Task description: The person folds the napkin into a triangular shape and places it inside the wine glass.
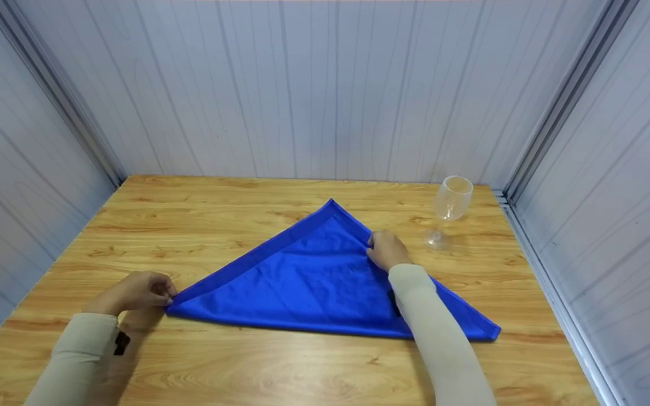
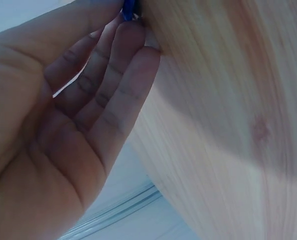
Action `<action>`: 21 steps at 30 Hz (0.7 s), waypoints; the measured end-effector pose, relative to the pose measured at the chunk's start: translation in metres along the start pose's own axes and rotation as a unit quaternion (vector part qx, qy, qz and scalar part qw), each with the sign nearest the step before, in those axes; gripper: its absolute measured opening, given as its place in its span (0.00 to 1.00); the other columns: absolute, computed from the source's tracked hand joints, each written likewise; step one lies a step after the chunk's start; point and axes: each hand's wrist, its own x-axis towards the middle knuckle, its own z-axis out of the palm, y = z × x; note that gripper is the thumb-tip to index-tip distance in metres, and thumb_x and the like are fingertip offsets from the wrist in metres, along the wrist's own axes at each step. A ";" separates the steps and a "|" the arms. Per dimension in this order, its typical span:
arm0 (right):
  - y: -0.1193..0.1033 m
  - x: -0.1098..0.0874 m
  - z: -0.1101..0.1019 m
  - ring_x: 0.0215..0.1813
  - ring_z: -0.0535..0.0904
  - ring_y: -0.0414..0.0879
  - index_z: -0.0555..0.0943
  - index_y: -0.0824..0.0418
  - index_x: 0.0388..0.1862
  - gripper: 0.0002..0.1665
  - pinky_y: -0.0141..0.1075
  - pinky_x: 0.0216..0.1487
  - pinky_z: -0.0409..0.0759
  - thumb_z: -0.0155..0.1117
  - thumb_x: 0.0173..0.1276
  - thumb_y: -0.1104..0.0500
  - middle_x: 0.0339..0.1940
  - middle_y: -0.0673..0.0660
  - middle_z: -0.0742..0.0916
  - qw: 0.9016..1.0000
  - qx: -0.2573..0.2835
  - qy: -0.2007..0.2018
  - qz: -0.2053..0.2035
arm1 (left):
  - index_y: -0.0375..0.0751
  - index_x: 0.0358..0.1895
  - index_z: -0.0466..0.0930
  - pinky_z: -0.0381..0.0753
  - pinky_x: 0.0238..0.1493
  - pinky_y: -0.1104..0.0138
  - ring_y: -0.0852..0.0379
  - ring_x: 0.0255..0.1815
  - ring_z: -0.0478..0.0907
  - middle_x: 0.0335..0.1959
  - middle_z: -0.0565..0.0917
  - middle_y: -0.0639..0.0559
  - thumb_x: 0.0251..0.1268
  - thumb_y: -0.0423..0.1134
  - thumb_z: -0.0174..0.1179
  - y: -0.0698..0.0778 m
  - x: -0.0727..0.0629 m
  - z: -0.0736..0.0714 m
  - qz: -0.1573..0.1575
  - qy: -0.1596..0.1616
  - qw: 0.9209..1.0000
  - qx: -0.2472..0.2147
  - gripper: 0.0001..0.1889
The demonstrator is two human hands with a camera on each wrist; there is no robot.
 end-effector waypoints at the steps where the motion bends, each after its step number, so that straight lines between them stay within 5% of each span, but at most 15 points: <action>1: 0.000 0.000 0.000 0.44 0.82 0.59 0.84 0.72 0.41 0.10 0.54 0.51 0.78 0.65 0.67 0.64 0.39 0.65 0.87 1.000 -0.001 0.001 0.000 | 0.36 0.30 0.84 0.80 0.36 0.58 0.56 0.31 0.78 0.27 0.83 0.52 0.53 0.23 0.67 0.000 0.000 0.000 0.009 0.000 1.000 0.001 0.06; 6: 0.001 0.000 0.000 0.45 0.82 0.61 0.84 0.72 0.41 0.10 0.55 0.52 0.78 0.63 0.68 0.65 0.40 0.66 0.87 1.000 -0.012 0.003 -0.002 | 0.37 0.32 0.84 0.78 0.34 0.61 0.58 0.30 0.75 0.28 0.82 0.54 0.52 0.23 0.63 0.003 0.003 0.005 0.040 -0.013 0.999 -0.006 0.07; 9: 0.000 0.000 0.000 0.46 0.82 0.61 0.84 0.71 0.41 0.10 0.55 0.52 0.78 0.63 0.69 0.64 0.41 0.66 0.87 1.000 -0.015 0.004 0.003 | 0.39 0.32 0.83 0.75 0.34 0.62 0.58 0.29 0.73 0.27 0.80 0.55 0.61 0.31 0.63 0.008 0.005 0.007 0.051 -0.023 0.998 -0.008 0.02; 15: 0.001 0.002 -0.001 0.44 0.82 0.59 0.84 0.69 0.40 0.08 0.54 0.52 0.78 0.62 0.68 0.64 0.40 0.64 0.87 1.000 -0.013 0.011 0.016 | 0.41 0.29 0.84 0.73 0.31 0.64 0.60 0.28 0.72 0.25 0.79 0.58 0.67 0.49 0.65 0.014 0.007 0.011 0.084 -0.049 0.995 -0.029 0.15; 21: 0.003 0.004 -0.002 0.42 0.82 0.57 0.84 0.69 0.40 0.08 0.53 0.50 0.79 0.62 0.67 0.65 0.38 0.62 0.87 1.000 -0.008 0.025 0.012 | 0.41 0.26 0.84 0.69 0.28 0.68 0.62 0.25 0.69 0.21 0.76 0.61 0.64 0.48 0.68 0.012 0.010 0.012 0.096 -0.070 0.991 -0.054 0.15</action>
